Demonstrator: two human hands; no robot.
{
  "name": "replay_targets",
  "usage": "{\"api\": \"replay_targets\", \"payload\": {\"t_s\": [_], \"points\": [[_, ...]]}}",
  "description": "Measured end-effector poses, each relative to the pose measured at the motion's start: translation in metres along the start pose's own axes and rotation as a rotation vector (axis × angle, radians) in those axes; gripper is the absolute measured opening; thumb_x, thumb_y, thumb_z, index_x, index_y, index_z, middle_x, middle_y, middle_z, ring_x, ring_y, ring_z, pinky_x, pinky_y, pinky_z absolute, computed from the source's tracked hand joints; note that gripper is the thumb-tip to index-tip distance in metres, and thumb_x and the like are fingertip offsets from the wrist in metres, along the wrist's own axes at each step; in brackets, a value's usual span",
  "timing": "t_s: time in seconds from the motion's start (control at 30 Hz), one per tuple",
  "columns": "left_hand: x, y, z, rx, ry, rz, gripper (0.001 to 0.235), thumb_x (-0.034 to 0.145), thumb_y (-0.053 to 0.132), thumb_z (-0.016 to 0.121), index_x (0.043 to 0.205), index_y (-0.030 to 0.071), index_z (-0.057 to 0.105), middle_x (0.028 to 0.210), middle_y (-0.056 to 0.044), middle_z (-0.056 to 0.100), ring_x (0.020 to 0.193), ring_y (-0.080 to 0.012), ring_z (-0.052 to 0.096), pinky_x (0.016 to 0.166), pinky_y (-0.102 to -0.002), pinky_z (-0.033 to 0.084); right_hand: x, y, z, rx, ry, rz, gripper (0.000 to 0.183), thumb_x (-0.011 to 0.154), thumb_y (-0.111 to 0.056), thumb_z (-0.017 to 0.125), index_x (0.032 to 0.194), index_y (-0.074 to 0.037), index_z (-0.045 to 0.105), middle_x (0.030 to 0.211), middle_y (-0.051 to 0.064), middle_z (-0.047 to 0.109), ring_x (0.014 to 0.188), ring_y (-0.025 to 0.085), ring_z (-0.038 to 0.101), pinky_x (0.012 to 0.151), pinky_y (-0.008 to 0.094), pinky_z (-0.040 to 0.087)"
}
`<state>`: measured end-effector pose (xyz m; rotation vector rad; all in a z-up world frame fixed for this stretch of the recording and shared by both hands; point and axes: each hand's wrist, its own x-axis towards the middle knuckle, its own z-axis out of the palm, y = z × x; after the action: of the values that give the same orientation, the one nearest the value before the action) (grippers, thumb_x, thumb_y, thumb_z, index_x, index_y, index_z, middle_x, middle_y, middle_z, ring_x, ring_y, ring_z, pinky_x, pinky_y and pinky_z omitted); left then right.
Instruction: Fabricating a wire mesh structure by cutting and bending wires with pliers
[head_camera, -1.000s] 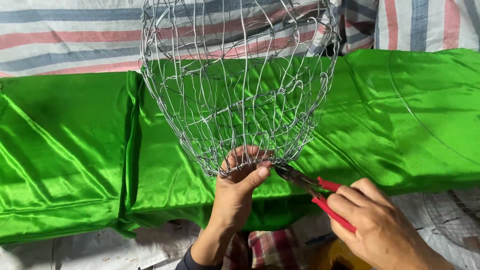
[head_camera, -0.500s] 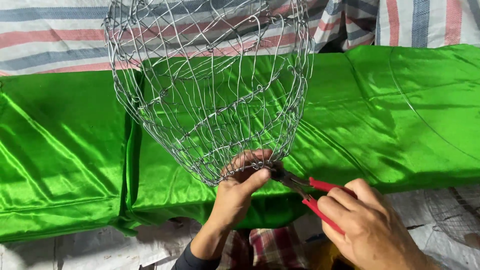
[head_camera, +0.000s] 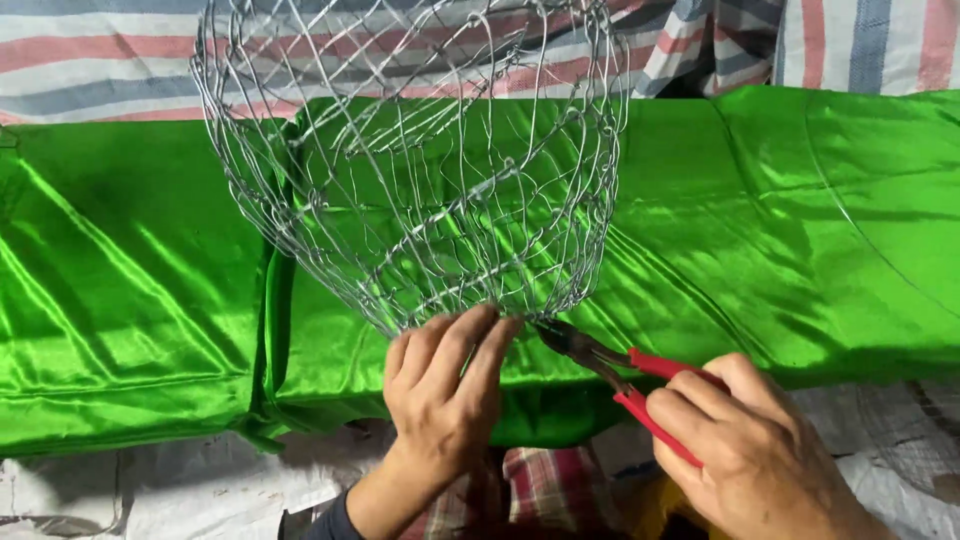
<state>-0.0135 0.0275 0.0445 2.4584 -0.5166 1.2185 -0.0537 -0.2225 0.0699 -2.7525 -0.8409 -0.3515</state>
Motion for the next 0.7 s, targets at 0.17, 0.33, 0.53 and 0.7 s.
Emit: {"api": "replay_targets", "payload": {"t_s": [0.17, 0.33, 0.53, 0.7], "points": [[0.011, -0.011, 0.008, -0.076, -0.077, 0.109, 0.029, 0.091, 0.003, 0.075, 0.12, 0.002, 0.069, 0.119, -0.012, 0.067, 0.096, -0.0259, 0.063, 0.088, -0.038, 0.056, 0.008, -0.008, 0.001, -0.061, 0.043, 0.047, 0.022, 0.073, -0.012, 0.075, 0.094, -0.014, 0.07, 0.091, -0.001, 0.069, 0.081, 0.023, 0.058, 0.072, 0.036, 0.052], [0.024, -0.021, 0.009, -0.134, -0.09, 0.125, 0.03, 0.09, -0.003, 0.07, 0.12, -0.001, 0.066, 0.116, -0.014, 0.065, 0.093, -0.027, 0.059, 0.086, -0.039, 0.052, 0.019, -0.023, 0.02, 0.085, 0.046, 0.135, 0.018, 0.075, -0.011, 0.075, 0.093, -0.011, 0.068, 0.092, 0.004, 0.073, 0.074, 0.022, 0.059, 0.064, 0.035, 0.053], [0.035, -0.028, 0.01, -0.211, -0.093, 0.066, 0.039, 0.086, -0.009, 0.064, 0.123, 0.003, 0.061, 0.114, -0.013, 0.064, 0.095, -0.028, 0.056, 0.087, -0.039, 0.049, 0.03, -0.05, 0.049, 0.092, 0.205, 0.21, 0.019, 0.076, -0.007, 0.075, 0.091, -0.009, 0.064, 0.084, 0.004, 0.066, 0.074, 0.025, 0.056, 0.065, 0.036, 0.051], [0.046, -0.033, -0.001, -0.245, -0.13, -0.012, 0.045, 0.088, -0.011, 0.064, 0.127, 0.009, 0.063, 0.108, -0.011, 0.06, 0.092, -0.0265, 0.053, 0.082, -0.039, 0.048, 0.042, -0.061, 0.06, -0.043, 0.292, 0.227, 0.021, 0.074, -0.009, 0.075, 0.092, -0.011, 0.064, 0.087, 0.006, 0.061, 0.078, 0.029, 0.053, 0.071, 0.04, 0.048]]}}
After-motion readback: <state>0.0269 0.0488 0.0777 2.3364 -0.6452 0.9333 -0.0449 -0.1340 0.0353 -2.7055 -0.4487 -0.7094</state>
